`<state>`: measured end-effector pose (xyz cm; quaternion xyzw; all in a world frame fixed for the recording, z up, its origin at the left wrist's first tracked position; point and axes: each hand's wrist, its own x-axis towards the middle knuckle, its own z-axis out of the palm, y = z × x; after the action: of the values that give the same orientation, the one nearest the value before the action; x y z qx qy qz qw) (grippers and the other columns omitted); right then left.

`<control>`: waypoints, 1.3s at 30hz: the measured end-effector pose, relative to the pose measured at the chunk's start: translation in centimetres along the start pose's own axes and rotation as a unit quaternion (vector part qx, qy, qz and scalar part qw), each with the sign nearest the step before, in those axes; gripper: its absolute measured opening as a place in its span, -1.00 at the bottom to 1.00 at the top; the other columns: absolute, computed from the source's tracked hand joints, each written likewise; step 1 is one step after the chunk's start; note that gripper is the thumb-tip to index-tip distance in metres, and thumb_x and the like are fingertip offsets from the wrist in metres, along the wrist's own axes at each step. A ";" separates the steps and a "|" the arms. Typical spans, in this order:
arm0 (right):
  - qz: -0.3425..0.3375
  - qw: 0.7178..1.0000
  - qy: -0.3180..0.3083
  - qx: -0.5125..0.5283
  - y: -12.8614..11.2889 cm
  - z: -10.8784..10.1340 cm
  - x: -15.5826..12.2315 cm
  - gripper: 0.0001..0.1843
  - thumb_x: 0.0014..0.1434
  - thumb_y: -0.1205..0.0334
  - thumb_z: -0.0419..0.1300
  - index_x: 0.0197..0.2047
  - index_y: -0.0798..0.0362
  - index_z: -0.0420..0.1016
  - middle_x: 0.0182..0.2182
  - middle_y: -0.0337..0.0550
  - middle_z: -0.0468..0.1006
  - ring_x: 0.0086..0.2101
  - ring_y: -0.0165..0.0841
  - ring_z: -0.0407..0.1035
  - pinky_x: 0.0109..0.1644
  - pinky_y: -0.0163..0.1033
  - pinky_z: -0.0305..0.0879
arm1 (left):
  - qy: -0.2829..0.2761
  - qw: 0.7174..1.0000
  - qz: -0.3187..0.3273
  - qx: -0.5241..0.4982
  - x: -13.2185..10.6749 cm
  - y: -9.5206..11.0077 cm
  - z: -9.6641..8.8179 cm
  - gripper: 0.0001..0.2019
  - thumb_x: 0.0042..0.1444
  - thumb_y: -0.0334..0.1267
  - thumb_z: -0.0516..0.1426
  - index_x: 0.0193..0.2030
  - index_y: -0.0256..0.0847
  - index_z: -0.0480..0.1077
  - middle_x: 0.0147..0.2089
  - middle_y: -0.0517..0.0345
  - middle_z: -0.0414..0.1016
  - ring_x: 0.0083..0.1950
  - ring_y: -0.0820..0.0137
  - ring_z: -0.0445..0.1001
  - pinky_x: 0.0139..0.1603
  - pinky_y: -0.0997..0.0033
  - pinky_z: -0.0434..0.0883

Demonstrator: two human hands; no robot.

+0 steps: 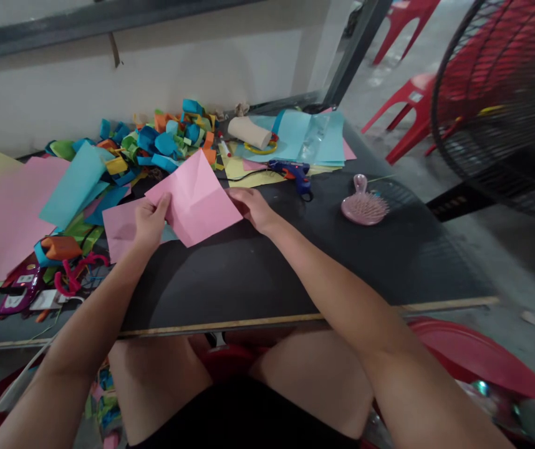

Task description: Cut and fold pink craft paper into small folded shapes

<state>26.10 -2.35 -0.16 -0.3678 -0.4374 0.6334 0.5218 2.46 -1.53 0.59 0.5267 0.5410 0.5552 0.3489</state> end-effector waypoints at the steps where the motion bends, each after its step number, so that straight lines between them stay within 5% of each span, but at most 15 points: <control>1: 0.010 1.000 -0.013 -0.003 0.1 0.1 -0.2 -0.66 -0.15 -0.06 0.38 -0.42 0.04 0.55 -0.53 -0.24 0.51 -0.47 -0.37 0.40 -0.41 -0.28 0.29 | -0.004 0.999 0.023 0.041 -0.1 0.2 -0.1 -0.56 0.06 -0.03 0.25 -0.67 -0.21 0.23 -0.69 0.30 0.15 -0.63 0.56 0.11 -0.63 0.48 0.01; 8: 0.027 0.998 -0.052 -0.002 0.7 0.7 -0.6 -0.37 -0.13 -0.42 0.25 -0.35 0.03 0.55 -0.43 -0.11 0.60 -0.31 -0.22 0.50 -0.28 -0.16 0.39 | 0.017 0.978 0.097 0.186 -0.6 1.0 -0.5 -0.50 0.05 -0.12 0.26 -0.74 -0.21 0.11 -0.71 0.31 0.02 -0.61 0.55 0.02 -0.56 0.41 -0.07; 13: -0.015 0.998 0.032 -0.057 1.4 1.2 -0.3 -0.51 -0.23 -0.12 0.46 -0.32 0.06 0.56 -0.40 -0.17 0.61 -0.40 -0.33 0.46 -0.26 -0.18 0.41 | -0.052 0.997 0.051 0.024 -0.6 0.8 -0.1 -0.75 -0.01 -0.07 0.29 -0.35 -0.23 0.47 -0.42 0.18 0.48 -0.41 0.46 0.42 -0.42 0.50 0.30; 16: -0.056 0.994 0.081 -0.056 1.7 1.3 0.0 -0.52 -0.20 -0.10 0.45 -0.28 0.05 0.56 -0.34 -0.17 0.63 -0.36 -0.33 0.47 -0.19 -0.14 0.44 | -0.140 0.986 -0.034 -0.087 -0.8 0.8 0.3 -0.56 -0.11 -0.09 0.35 -0.09 -0.24 0.46 -0.22 0.04 0.59 -0.21 0.33 0.55 -0.20 0.37 0.47; 20: -0.072 0.991 0.079 -0.084 1.9 1.2 0.0 -0.48 -0.29 -0.06 0.49 -0.30 0.06 0.54 -0.30 -0.12 0.63 -0.30 -0.24 0.49 -0.16 -0.07 0.46 | -0.167 0.981 -0.091 -0.026 -1.0 0.5 0.4 -0.44 -0.23 -0.18 0.40 -0.02 -0.23 0.44 -0.31 0.06 0.60 -0.30 0.30 0.57 -0.25 0.32 0.49; 26: -0.086 0.980 0.081 -0.158 2.2 1.0 0.1 -0.55 -0.20 -0.02 0.47 -0.29 0.10 0.58 -0.23 -0.01 0.65 -0.20 -0.12 0.52 -0.06 0.02 0.47 | -0.127 0.990 -0.015 0.066 -1.1 0.6 0.1 -0.39 -0.21 -0.25 0.38 0.06 -0.21 0.40 -0.33 0.12 0.59 -0.33 0.33 0.56 -0.33 0.39 0.46; 32: -0.090 0.984 0.127 -0.086 2.6 1.0 0.5 -0.50 -0.24 0.04 0.49 -0.22 0.09 0.56 -0.14 -0.01 0.63 -0.11 -0.10 0.52 0.02 0.05 0.46 | -0.118 0.992 0.030 0.034 -1.4 1.2 0.2 -0.75 -0.09 -0.24 0.29 -0.22 -0.25 0.51 -0.21 0.04 0.58 -0.22 0.34 0.53 -0.25 0.38 0.46; 39: -0.026 0.991 0.124 0.035 1.2 1.4 0.2 -0.57 -0.20 0.09 0.43 -0.25 0.01 0.47 -0.26 -0.18 0.62 -0.24 -0.27 0.53 -0.18 -0.15 0.50 | -0.213 0.971 -0.089 -0.061 -1.3 1.2 0.2 -0.67 -0.07 -0.02 0.31 -0.34 -0.27 0.45 -0.53 0.10 0.49 -0.56 0.42 0.45 -0.55 0.43 0.33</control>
<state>24.38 -2.51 -0.81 -0.4133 -0.3563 0.5843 0.6007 3.10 -2.93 1.47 0.5599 0.4642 0.4288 0.5359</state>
